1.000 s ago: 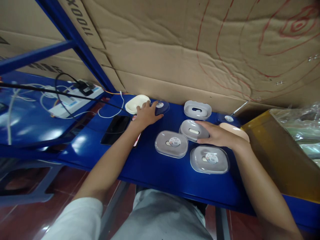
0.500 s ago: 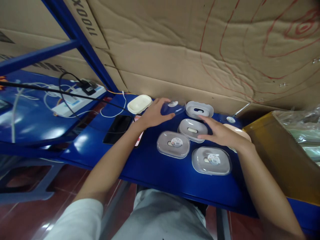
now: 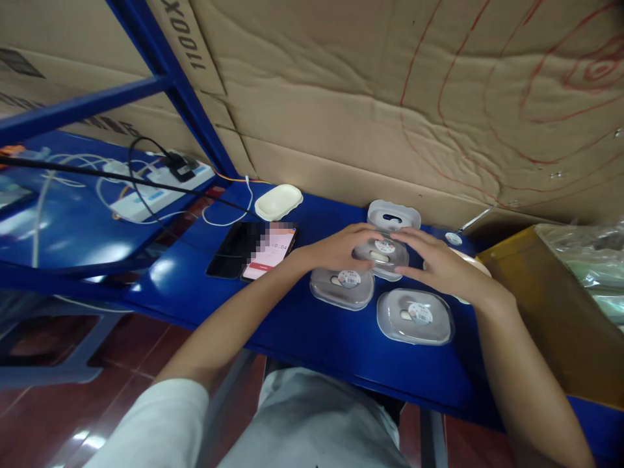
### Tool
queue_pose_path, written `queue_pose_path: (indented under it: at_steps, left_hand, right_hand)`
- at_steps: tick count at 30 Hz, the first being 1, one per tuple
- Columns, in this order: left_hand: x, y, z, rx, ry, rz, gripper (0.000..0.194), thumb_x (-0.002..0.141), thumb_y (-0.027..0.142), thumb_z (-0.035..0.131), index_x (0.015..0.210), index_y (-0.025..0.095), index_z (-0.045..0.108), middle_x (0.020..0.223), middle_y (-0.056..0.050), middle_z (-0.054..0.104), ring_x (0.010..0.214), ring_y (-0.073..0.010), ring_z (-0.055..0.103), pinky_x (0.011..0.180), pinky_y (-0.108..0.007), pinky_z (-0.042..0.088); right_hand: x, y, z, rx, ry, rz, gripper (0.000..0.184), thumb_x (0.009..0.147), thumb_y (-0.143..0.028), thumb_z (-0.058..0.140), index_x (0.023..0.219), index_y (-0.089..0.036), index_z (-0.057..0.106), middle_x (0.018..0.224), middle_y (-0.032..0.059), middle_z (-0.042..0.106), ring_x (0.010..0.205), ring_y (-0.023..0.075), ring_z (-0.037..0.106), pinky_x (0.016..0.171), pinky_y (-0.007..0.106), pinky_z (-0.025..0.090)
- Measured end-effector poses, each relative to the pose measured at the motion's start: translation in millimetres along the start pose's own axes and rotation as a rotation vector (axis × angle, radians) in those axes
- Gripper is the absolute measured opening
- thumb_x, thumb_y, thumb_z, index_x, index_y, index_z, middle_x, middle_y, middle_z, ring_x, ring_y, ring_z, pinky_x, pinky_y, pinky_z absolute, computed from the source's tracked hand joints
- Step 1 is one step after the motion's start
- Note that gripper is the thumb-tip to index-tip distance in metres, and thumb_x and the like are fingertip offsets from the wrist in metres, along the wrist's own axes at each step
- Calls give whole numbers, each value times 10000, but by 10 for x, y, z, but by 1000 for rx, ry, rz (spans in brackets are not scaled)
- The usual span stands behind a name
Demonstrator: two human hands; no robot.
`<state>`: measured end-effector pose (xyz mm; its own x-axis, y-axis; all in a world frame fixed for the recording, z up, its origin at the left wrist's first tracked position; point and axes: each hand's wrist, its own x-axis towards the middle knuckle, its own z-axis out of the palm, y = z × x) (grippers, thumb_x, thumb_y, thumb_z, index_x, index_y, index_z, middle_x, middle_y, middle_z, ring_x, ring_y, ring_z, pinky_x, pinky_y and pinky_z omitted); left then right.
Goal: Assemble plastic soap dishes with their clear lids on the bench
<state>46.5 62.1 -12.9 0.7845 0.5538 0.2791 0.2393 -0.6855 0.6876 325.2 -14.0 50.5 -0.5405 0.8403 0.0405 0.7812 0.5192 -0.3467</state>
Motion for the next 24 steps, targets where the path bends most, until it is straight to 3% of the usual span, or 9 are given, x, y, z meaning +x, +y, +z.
queue_pose_path:
  at_steps: [6,12,17,20,24]
  left_hand:
    - [-59,-23,56,72,-26,-17,661,984,412,735,1586,230,529,1777,-190,323,1677,-363,275,1347,-590,284]
    - [-118,-11,63,144,23,-81,643,993,423,714,1585,268,514,1717,-170,403,1605,-366,406,1307,-590,364]
    - [-124,-26,88,100,5,-84,628,1033,459,635,1608,266,472,1640,-149,474,1547,-312,490,1294,-526,403]
    - [-134,-21,98,102,12,-115,624,1042,459,609,1613,247,474,1664,-161,447,1559,-320,479,1298,-525,399]
    - [-161,-26,98,99,42,-148,615,1033,388,618,1616,250,480,1724,-169,383,1611,-342,410,1314,-544,374]
  right_hand:
    - [30,96,123,-30,-87,32,696,984,-457,714,1614,-276,483,1672,175,506,1514,410,528,1176,662,492]
    - [6,151,147,-75,-56,23,632,978,-447,728,1535,-219,535,1630,190,536,1461,399,575,1145,615,528]
    - [-2,167,225,-65,-46,-8,753,912,-436,815,1567,-244,496,1610,172,566,1444,393,597,1143,613,535]
    - [18,158,285,-95,-49,4,852,929,-380,810,1663,-243,399,1696,193,477,1536,404,508,1181,622,507]
    - [61,150,345,-139,-34,-5,788,1012,-293,708,1715,-247,355,1750,193,403,1604,377,423,1244,599,457]
